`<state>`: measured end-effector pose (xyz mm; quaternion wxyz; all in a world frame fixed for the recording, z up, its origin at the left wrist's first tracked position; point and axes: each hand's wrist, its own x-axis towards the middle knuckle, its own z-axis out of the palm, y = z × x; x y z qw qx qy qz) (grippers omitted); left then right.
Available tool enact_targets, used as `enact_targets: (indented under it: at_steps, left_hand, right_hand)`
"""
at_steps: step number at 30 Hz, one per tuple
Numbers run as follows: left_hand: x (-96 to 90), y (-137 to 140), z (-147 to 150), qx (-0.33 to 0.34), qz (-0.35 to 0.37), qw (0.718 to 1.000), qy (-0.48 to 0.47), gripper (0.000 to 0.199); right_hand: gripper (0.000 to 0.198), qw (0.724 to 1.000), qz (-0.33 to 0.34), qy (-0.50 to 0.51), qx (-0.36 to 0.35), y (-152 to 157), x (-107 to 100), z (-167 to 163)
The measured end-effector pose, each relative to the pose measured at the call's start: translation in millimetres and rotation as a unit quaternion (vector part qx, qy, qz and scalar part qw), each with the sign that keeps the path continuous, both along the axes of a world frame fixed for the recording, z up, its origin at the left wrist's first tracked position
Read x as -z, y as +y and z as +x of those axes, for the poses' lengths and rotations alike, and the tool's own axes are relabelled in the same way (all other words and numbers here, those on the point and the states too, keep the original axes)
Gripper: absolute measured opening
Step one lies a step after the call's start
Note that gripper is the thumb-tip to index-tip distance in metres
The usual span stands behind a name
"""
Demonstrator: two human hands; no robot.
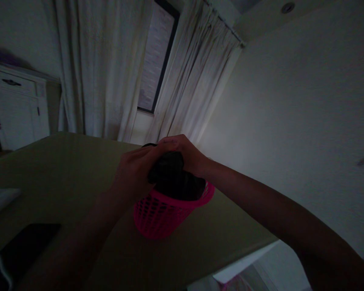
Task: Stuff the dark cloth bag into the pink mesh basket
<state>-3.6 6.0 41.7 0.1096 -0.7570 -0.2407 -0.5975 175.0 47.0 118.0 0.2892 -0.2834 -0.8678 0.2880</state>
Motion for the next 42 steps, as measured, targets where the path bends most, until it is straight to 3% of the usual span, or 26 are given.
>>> enact_targets:
  at_steps: [3, 7, 10, 12, 16, 20, 24, 26, 28, 32, 35, 38, 40, 42]
  left_hand:
    - [-4.4, -0.5, -3.7, -0.017, -0.055, 0.998, -0.028, 0.042]
    - [-9.7, 0.3, -7.2, -0.033, -0.065, 0.996, -0.043, 0.034]
    - [-9.3, 2.8, -7.0, -0.034, -0.068, 0.995, -0.063, 0.032]
    - [-7.5, 5.7, -6.6, -0.022, -0.071, 0.994, -0.082, 0.028]
    - [-6.0, 8.6, -6.3, 0.021, -0.085, 0.993, -0.082, 0.022]
    - [-8.4, 2.7, -6.2, 0.017, -0.128, 0.989, -0.064, 0.026]
    - [-8.6, -0.5, -6.9, -0.030, -0.158, 0.983, -0.088, 0.033]
    - [-7.8, 0.6, -7.0, -0.056, -0.167, 0.979, -0.101, 0.031]
    - [-7.5, 1.4, -5.5, -0.063, -0.179, 0.974, -0.124, 0.027]
    - [-10.8, 0.6, 3.3, 0.027, -0.202, 0.960, -0.192, 0.023]
    - [-13.4, 5.7, 4.5, 0.117, -0.251, 0.933, -0.231, 0.027]
    - [-9.5, 25.5, -13.7, 0.138, -0.305, 0.911, -0.241, 0.033]
    - [-1.7, 45.7, -33.8, 0.075, -0.307, 0.920, -0.230, 0.031]
    - [9.2, 66.4, -51.3, -0.039, -0.315, 0.925, -0.207, 0.026]
  right_hand:
    - [0.018, 0.995, -0.094, -0.021, 0.010, -2.0, 5.7, 4.6]
    - [0.027, 0.973, -0.227, 0.029, 0.017, -7.4, 13.5, 12.0]
    - [0.033, 0.955, -0.281, 0.096, 0.002, -16.4, 9.7, 16.0]
    - [0.035, 0.955, -0.287, 0.074, -0.021, -23.7, 4.0, 17.3]
    - [0.048, 0.973, -0.224, -0.024, -0.048, -31.7, -0.2, 15.4]
    - [0.047, 0.988, -0.148, -0.024, -0.048, -31.7, 7.5, 9.5]
    - [0.048, 0.998, -0.029, -0.038, 0.039, -38.6, 9.9, 6.7]
    - [0.052, 0.992, 0.066, -0.033, 0.104, -44.2, 8.4, 7.1]
    - [0.052, 0.978, 0.167, -0.022, 0.126, -48.8, 6.6, 8.1]
    - [0.030, 0.948, 0.301, -0.032, 0.101, -51.4, 3.0, 11.3]
    - [0.027, 0.940, 0.324, -0.023, 0.105, -49.9, -2.6, 16.9]
    - [0.025, 0.960, 0.277, -0.033, 0.033, -47.3, -10.5, 34.3]
    - [0.021, 0.973, 0.213, -0.078, -0.039, -45.0, -13.8, 56.1]
    - [0.019, 0.977, 0.155, -0.129, -0.067, -42.6, -13.5, 84.0]
